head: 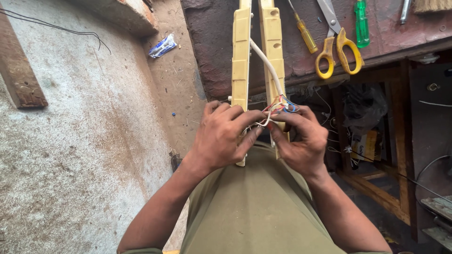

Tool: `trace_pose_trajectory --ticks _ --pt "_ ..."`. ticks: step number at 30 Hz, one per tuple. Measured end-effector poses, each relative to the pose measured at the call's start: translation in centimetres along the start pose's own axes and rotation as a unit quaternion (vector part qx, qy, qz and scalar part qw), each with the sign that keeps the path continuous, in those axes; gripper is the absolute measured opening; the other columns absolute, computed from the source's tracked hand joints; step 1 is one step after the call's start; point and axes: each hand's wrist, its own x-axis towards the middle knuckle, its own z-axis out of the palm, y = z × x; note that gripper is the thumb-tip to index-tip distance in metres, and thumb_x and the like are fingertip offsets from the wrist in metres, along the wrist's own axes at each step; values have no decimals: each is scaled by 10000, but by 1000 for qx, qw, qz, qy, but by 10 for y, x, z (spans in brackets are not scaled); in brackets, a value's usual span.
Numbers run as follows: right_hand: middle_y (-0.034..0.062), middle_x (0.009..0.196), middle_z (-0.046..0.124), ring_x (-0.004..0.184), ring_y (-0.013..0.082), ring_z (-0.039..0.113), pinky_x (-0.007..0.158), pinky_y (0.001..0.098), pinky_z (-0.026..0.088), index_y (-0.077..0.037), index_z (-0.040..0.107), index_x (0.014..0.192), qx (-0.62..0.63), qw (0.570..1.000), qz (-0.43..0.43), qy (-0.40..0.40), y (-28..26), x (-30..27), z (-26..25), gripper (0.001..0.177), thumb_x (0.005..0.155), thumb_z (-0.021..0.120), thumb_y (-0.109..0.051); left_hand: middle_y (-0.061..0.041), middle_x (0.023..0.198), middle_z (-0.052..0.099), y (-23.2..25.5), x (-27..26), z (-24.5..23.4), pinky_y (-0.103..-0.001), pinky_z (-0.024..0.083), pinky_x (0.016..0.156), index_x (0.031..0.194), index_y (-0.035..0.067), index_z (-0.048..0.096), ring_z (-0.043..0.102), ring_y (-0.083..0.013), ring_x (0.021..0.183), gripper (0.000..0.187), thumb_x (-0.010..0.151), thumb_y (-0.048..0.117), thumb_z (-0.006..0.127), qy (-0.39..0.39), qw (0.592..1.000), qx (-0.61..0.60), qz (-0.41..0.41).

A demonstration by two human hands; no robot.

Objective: The person uses a screwdriver to loosen screws on a beige plastic electrical fixture and then uses scissors to cut several internal wires. They continue to trim and adjust the wires within the fixture housing.

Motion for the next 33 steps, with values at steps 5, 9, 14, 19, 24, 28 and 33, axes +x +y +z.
trace_pose_trajectory --ticks 5,9,14,19,24,28,33 --pt "119 1058 745 971 161 719 838 270 597 7 687 1114 53 999 3 0 11 0 -7 209 939 783 65 -84 973 568 4 6 -7 -505 373 974 1154 147 748 552 -266 973 591 854 653 692 -22 995 87 29" --pt "123 1020 728 926 139 695 794 254 589 21 683 1106 98 994 36 -6 15 0 -9 192 940 767 68 -128 1047 541 -6 19 -16 -528 306 1053 1013 138 729 512 -307 1051 736 813 836 608 -25 992 104 65" --pt "118 1051 718 956 141 715 818 260 603 15 677 1104 103 994 29 -24 13 2 -9 200 930 765 62 -64 1090 606 -19 22 -29 -542 181 1106 929 163 709 550 -249 1170 520 814 670 695 23 973 176 146" --pt "75 968 748 845 133 638 695 246 523 -12 701 1043 29 999 -6 -28 9 8 -11 268 834 869 6 55 983 646 -16 22 -23 -519 183 1144 929 212 688 626 -128 1119 130 954 227 814 7 972 190 139" --pt "90 1001 746 925 164 677 761 271 548 -17 697 1049 23 999 -32 -3 8 8 -11 288 820 870 10 -14 1099 699 -11 21 -20 -478 214 1061 1225 119 626 641 -188 1081 410 868 251 779 -8 997 -27 75" --pt "115 1091 747 1043 194 720 895 299 588 -12 680 1081 92 996 -4 1 7 7 -7 258 873 821 45 -13 960 681 -5 24 -13 -482 238 1061 1340 105 562 676 -196 1030 539 869 257 775 -42 995 -85 36" --pt "117 1077 743 1000 198 731 864 294 593 -16 683 1067 102 995 -4 -14 8 6 -7 258 865 832 41 -7 1091 679 -8 38 -13 -348 496 904 1275 77 557 678 -101 946 419 922 205 742 -53 932 -344 -103"
